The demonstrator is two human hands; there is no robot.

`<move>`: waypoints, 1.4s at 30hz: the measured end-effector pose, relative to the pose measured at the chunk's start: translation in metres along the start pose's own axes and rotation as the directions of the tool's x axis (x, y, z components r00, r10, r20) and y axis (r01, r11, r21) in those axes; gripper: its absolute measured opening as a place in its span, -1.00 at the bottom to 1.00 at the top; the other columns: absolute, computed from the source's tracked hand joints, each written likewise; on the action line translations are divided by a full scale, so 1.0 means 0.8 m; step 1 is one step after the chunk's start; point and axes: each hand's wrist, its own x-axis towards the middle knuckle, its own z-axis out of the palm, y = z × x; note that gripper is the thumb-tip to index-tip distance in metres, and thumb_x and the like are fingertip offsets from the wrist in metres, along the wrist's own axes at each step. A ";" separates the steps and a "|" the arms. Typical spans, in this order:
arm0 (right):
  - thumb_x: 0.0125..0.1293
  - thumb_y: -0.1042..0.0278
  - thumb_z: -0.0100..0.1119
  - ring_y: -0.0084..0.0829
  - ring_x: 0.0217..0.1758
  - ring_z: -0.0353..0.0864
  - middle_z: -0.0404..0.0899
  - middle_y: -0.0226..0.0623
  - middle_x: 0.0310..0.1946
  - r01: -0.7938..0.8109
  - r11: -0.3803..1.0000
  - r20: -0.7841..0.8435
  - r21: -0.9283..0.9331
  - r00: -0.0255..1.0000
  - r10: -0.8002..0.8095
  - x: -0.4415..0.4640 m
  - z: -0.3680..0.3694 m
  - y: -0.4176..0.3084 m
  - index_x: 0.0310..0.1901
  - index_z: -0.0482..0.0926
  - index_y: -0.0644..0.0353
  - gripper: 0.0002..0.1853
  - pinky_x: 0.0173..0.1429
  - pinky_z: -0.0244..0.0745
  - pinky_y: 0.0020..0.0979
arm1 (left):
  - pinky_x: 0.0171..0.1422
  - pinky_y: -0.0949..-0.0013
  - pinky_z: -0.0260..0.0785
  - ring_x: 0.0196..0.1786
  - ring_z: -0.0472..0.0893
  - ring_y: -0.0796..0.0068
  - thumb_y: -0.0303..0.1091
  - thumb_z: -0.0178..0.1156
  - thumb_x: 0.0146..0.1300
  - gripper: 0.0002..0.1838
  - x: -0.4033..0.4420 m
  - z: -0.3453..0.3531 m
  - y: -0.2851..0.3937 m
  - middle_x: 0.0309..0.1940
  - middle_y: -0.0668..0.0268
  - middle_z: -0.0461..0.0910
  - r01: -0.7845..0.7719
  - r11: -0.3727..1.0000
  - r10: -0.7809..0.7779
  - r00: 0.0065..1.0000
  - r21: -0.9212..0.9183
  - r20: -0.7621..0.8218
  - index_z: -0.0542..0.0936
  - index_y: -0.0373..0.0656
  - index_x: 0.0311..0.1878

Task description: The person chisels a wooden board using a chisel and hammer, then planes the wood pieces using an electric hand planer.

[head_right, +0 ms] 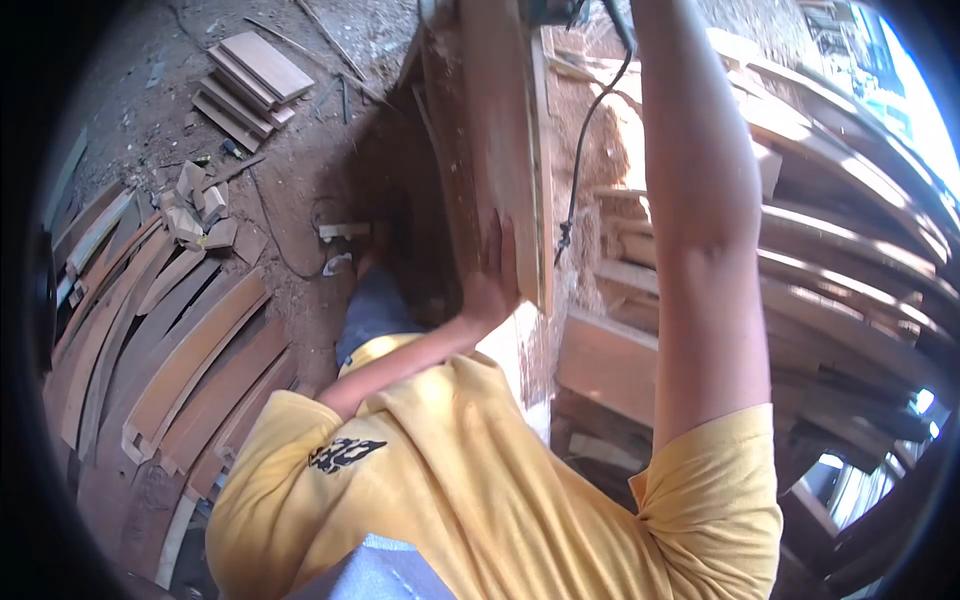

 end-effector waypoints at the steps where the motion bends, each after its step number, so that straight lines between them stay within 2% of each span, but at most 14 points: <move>1: 0.30 0.31 0.39 -0.48 -0.63 0.50 0.55 -0.38 -0.61 -0.102 0.993 -0.016 -0.054 0.995 0.101 -0.067 -0.014 -0.001 -0.41 0.71 0.21 -0.81 -0.56 0.33 -0.31 | 0.06 -0.18 0.74 0.52 0.28 -0.80 -0.52 0.19 0.31 -0.02 -0.001 0.000 0.001 0.65 -0.62 -0.12 -0.007 1.000 0.007 1.000 -0.008 0.023 -0.10 -0.50 0.71; 4: 0.26 0.33 0.31 -0.51 -0.60 0.56 0.57 -0.37 -0.64 -0.103 0.990 0.109 -0.100 0.987 0.114 -0.246 -0.063 0.067 -0.45 0.68 0.26 -0.80 -0.42 0.44 -0.41 | 0.21 -0.19 0.68 0.60 0.22 -0.66 -0.42 0.25 0.32 0.04 -0.002 0.001 -0.002 0.68 -0.52 -0.09 0.113 0.993 -0.107 0.973 -0.019 0.204 -0.12 -0.50 0.71; 6: 0.19 0.50 0.28 -0.57 -0.65 0.46 0.53 -0.40 -0.65 -0.293 0.955 -0.027 -0.035 0.956 0.293 -0.409 -0.074 0.039 -0.37 0.69 0.28 -0.94 -0.53 0.35 -0.41 | 0.17 -0.15 0.70 0.65 0.19 -0.55 -0.32 0.32 0.32 0.10 -0.001 0.007 -0.003 0.69 -0.47 -0.09 0.003 0.993 -0.011 0.998 0.115 0.064 -0.15 -0.47 0.73; 7: 0.14 0.61 0.24 -0.61 -0.66 0.44 0.53 -0.44 -0.62 -0.181 0.980 0.065 -0.078 0.980 0.186 -0.471 -0.091 0.054 -0.18 0.74 0.32 -0.80 -0.56 0.32 -0.45 | 0.15 -0.18 0.70 0.66 0.18 -0.53 -0.29 0.33 0.33 0.11 0.001 0.004 -0.003 0.70 -0.44 -0.10 0.077 0.994 -0.088 0.984 0.074 0.158 -0.16 -0.41 0.74; 11: 0.04 0.58 0.35 -0.40 -0.01 0.74 0.81 -0.10 -0.08 -0.605 0.794 0.017 -0.064 0.794 0.607 -0.710 -0.144 0.091 0.15 0.66 0.43 -0.46 0.22 0.60 -0.33 | 0.07 -0.24 0.72 0.65 0.16 -0.54 -0.21 0.34 0.38 0.13 -0.002 0.001 -0.005 0.74 -0.32 -0.15 0.188 0.978 -0.167 0.967 -0.092 0.192 -0.20 -0.23 0.78; 14: 0.02 0.60 0.38 -0.38 0.08 0.74 0.80 -0.09 -0.03 -0.629 0.777 0.009 -0.032 0.777 0.630 -0.732 -0.146 0.104 0.17 0.65 0.44 -0.44 0.29 0.56 -0.33 | 0.06 -0.25 0.72 0.65 0.16 -0.55 -0.23 0.32 0.42 0.11 0.003 -0.008 0.003 0.75 -0.30 -0.18 0.251 0.960 -0.218 0.948 -0.124 0.230 -0.22 -0.17 0.80; 18: 0.02 0.60 0.40 -0.36 0.10 0.74 0.80 -0.09 -0.03 -0.626 0.780 -0.012 -0.013 0.780 0.626 -0.703 -0.140 0.107 0.16 0.65 0.44 -0.44 0.31 0.56 -0.32 | 0.10 -0.27 0.71 0.64 0.17 -0.56 -0.21 0.29 0.44 0.08 0.001 0.003 -0.001 0.75 -0.31 -0.17 0.072 0.994 -0.075 0.997 -0.088 -0.030 -0.20 -0.17 0.80; 21: 0.03 0.61 0.40 -0.36 0.03 0.75 0.80 -0.10 -0.09 -0.568 0.820 -0.015 -0.068 0.823 0.568 -0.667 -0.133 0.094 0.15 0.65 0.43 -0.46 0.26 0.58 -0.32 | 0.16 -0.24 0.69 0.63 0.18 -0.59 -0.20 0.29 0.43 0.07 0.002 -0.011 0.001 0.75 -0.31 -0.14 0.288 0.935 -0.230 0.937 -0.205 0.264 -0.16 -0.22 0.79; 24: 0.12 0.63 0.31 -0.54 -0.30 0.64 0.73 -0.27 -0.29 -0.612 0.788 0.029 -0.061 0.788 0.615 -0.593 -0.119 0.056 0.18 0.66 0.41 -0.49 -0.06 0.60 -0.42 | 0.26 -0.17 0.67 0.65 0.17 -0.57 -0.24 0.32 0.38 0.06 -0.005 0.000 -0.003 0.73 -0.35 -0.08 0.164 0.946 -0.127 0.981 -0.281 0.145 -0.08 -0.32 0.76; 27: 0.24 0.68 0.15 -0.70 -0.66 0.39 0.52 -0.47 -0.58 -0.310 0.950 0.002 -0.045 0.951 0.310 -0.521 -0.091 0.054 0.34 0.63 0.36 -0.43 -0.55 0.29 -0.55 | 0.38 -0.15 0.58 0.65 0.18 -0.57 -0.27 0.35 0.34 0.05 -0.004 0.010 -0.006 0.70 -0.42 -0.06 0.052 0.995 -0.048 0.997 -0.090 0.053 -0.04 -0.40 0.73; 29: 0.26 0.65 0.20 -0.70 -0.66 0.39 0.53 -0.48 -0.58 -0.335 0.939 0.019 0.078 0.942 0.335 -0.467 -0.080 0.034 0.35 0.63 0.36 -0.43 -0.57 0.27 -0.54 | 0.44 -0.16 0.55 0.64 0.19 -0.60 -0.30 0.37 0.32 0.07 -0.002 0.011 -0.007 0.69 -0.46 -0.07 0.023 1.000 -0.023 0.999 0.017 0.039 -0.06 -0.42 0.72; 34: 0.27 0.58 0.28 -0.60 -0.65 0.43 0.48 -0.45 -0.61 -0.313 0.946 -0.040 0.088 0.948 0.317 -0.314 -0.048 0.023 -0.22 0.64 0.32 -0.93 -0.57 0.30 -0.49 | 0.36 -0.16 0.62 0.62 0.18 -0.67 -0.36 0.41 0.25 0.15 0.002 -0.004 0.005 0.68 -0.51 -0.12 0.069 0.997 -0.073 0.993 0.047 0.092 -0.15 -0.41 0.73; 36: 0.27 0.54 0.30 -0.59 -0.62 0.46 0.49 -0.44 -0.61 -0.231 0.972 -0.041 0.032 0.972 0.232 -0.248 -0.036 0.013 -0.30 0.63 0.29 -0.96 -0.54 0.35 -0.46 | 0.20 -0.14 0.71 0.62 0.18 -0.66 -0.40 0.41 0.22 0.15 0.004 -0.009 0.007 0.68 -0.53 -0.14 0.131 0.991 -0.128 0.969 0.001 0.210 -0.13 -0.43 0.72; 42: 0.30 0.36 0.36 -0.55 -0.63 0.48 0.53 -0.40 -0.63 -0.126 0.990 -0.085 -0.062 0.989 0.120 -0.030 0.002 0.011 -0.45 0.65 0.24 -0.80 -0.48 0.38 -0.41 | 0.04 -0.13 0.76 0.57 0.21 -0.76 -0.46 0.38 0.20 0.14 0.005 -0.010 0.006 0.65 -0.61 -0.14 0.099 0.995 -0.092 0.977 -0.027 0.194 -0.12 -0.45 0.72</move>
